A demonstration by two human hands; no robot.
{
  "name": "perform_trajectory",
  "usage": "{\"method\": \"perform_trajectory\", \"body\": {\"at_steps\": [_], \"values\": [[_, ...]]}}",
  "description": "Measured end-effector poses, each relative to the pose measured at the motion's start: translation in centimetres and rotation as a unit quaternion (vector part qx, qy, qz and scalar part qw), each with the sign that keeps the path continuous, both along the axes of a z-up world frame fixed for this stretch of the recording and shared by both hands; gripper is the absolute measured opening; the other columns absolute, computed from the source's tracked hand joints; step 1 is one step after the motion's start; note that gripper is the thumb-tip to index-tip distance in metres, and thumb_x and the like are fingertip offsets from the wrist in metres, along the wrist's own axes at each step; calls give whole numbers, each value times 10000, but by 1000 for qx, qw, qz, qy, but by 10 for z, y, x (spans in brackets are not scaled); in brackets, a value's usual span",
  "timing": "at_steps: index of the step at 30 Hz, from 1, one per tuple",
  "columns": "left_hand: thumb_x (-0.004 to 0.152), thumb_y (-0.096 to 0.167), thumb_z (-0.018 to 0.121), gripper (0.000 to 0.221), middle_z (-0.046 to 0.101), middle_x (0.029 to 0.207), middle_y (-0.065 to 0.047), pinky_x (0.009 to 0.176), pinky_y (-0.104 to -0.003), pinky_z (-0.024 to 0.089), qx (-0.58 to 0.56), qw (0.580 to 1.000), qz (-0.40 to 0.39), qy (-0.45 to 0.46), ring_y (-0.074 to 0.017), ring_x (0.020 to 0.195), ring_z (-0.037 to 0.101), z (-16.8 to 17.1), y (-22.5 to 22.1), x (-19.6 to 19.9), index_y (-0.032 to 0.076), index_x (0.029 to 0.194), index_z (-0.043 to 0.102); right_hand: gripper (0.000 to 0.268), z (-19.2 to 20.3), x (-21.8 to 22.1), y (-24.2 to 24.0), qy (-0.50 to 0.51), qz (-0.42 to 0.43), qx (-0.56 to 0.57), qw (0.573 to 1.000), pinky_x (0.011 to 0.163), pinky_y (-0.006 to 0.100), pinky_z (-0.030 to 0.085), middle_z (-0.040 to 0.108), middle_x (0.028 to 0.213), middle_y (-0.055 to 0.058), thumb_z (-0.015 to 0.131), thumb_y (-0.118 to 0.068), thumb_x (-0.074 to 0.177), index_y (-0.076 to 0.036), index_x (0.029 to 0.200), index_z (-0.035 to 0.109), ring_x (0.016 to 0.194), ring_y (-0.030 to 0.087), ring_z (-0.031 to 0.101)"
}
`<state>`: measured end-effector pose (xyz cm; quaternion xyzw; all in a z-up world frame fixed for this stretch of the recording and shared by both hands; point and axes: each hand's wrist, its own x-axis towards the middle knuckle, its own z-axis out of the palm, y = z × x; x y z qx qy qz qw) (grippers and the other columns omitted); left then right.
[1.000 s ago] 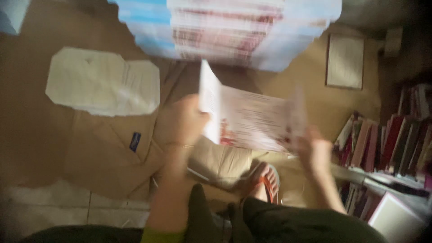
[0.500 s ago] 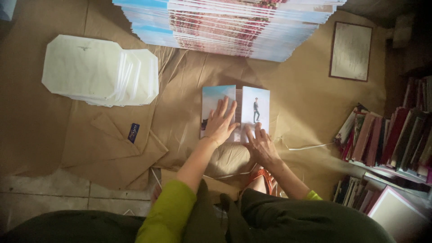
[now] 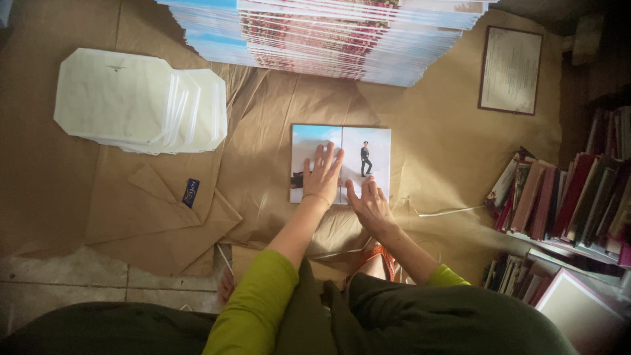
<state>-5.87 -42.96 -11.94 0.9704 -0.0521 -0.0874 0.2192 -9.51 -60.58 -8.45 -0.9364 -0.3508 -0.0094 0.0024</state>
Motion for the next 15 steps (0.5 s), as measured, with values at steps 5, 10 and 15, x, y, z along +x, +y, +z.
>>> {"method": "perform_trajectory", "body": {"at_steps": [5,10,15], "values": [[962,198,557,651,246,1659,-29,1030,-698,374,81,994,20,66,-291,1504,260,23,-7,28,264,1568,330,721,-4,-4,7,60,-18,-15,998,904,516,552,514,1350,415,633,-158,899,-73,1554,344,1215,453,539],[886,182,617,654,302,1598,-32,978,-663,421,84,988,-17,126,-268,1467,301,53,8,43,287,1492,392,744,-4,5,17,104,5,-68,992,894,547,540,503,1278,419,640,-243,934,-164,1585,289,1260,516,484],[882,146,635,413,552,1425,-98,1004,-574,466,80,987,-71,-116,-322,1279,515,74,34,120,163,1294,663,722,-1,4,16,89,11,-93,992,879,530,549,511,1271,398,640,-273,941,-217,1578,305,1266,514,472]]}}
